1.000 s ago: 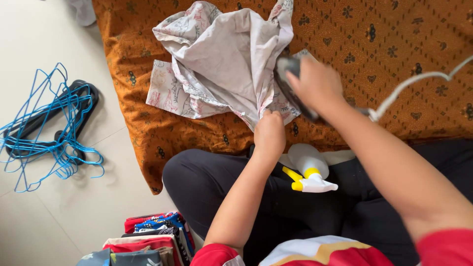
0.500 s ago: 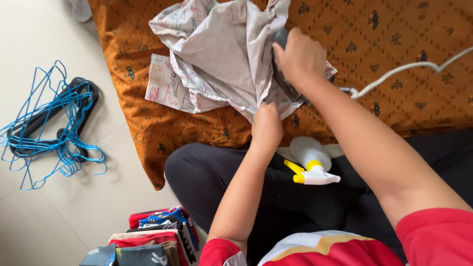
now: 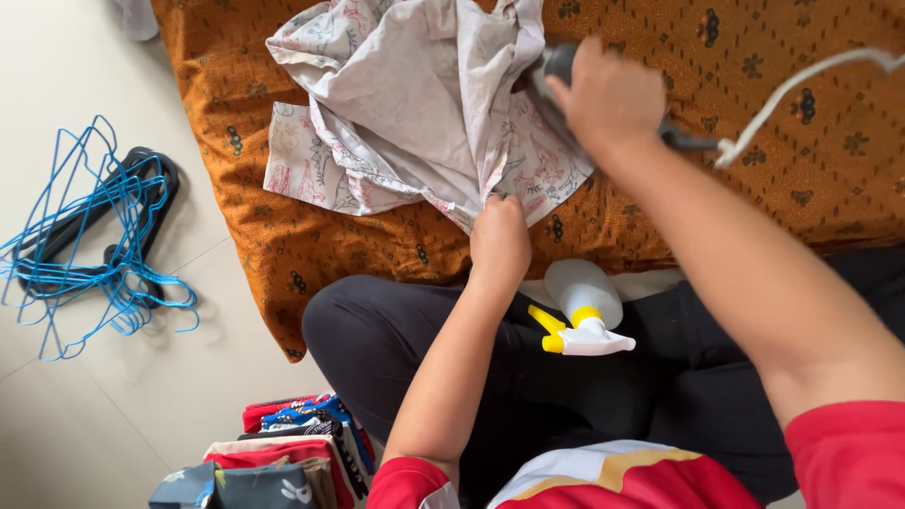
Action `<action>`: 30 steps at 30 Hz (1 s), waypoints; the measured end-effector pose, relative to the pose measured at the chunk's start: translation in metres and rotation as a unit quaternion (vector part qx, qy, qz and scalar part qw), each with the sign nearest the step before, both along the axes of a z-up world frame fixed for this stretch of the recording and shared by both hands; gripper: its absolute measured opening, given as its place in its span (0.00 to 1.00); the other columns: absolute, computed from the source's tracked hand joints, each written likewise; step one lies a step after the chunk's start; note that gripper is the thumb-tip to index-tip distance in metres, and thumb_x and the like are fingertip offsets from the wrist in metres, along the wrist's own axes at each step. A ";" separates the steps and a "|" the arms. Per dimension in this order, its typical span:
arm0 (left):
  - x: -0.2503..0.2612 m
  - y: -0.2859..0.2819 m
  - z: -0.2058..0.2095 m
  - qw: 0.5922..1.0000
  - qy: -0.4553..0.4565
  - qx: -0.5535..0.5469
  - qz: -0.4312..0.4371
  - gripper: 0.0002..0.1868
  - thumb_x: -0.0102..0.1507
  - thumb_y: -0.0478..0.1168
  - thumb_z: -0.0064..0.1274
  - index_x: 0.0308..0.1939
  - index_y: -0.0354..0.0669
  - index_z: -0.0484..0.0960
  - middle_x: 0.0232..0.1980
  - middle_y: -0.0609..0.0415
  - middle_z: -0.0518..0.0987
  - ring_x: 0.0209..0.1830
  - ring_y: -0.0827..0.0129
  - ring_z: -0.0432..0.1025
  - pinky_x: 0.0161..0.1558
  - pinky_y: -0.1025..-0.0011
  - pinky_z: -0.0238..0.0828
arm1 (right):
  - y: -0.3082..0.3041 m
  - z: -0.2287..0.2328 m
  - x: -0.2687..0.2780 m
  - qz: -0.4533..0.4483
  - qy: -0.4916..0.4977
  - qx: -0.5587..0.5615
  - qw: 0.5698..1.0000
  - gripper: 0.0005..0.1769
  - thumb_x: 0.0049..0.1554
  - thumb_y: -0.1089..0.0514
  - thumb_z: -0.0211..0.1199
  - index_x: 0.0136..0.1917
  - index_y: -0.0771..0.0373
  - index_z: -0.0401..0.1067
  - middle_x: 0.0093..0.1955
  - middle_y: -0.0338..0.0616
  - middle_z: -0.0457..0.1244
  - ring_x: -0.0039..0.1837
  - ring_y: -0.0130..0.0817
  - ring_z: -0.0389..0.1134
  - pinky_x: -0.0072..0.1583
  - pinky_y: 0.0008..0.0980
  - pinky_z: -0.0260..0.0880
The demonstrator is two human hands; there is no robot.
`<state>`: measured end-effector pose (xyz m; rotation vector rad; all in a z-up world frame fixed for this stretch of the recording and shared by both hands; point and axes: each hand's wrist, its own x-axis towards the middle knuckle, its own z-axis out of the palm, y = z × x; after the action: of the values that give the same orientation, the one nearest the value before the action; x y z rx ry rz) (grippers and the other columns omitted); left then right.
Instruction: Ironing a patterned shirt and a piece of fabric while sitting on the floor.
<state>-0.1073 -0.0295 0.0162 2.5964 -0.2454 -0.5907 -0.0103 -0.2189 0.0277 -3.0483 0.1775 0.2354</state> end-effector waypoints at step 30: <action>0.014 0.073 0.194 0.923 -0.368 -0.100 -0.049 0.10 0.60 0.32 0.54 0.45 0.44 0.80 0.39 0.55 0.78 0.38 0.58 0.74 0.44 0.58 0.67 | -0.001 0.049 -0.026 0.199 -0.217 0.365 0.883 0.12 0.55 0.67 0.66 0.53 0.58 0.76 0.55 0.44 0.70 0.61 0.40 0.68 0.64 0.40 0.68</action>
<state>-0.0932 0.0433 0.2100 2.4950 -0.6368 0.3977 -0.0364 -0.2196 0.0769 -2.2622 -0.4642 -0.3009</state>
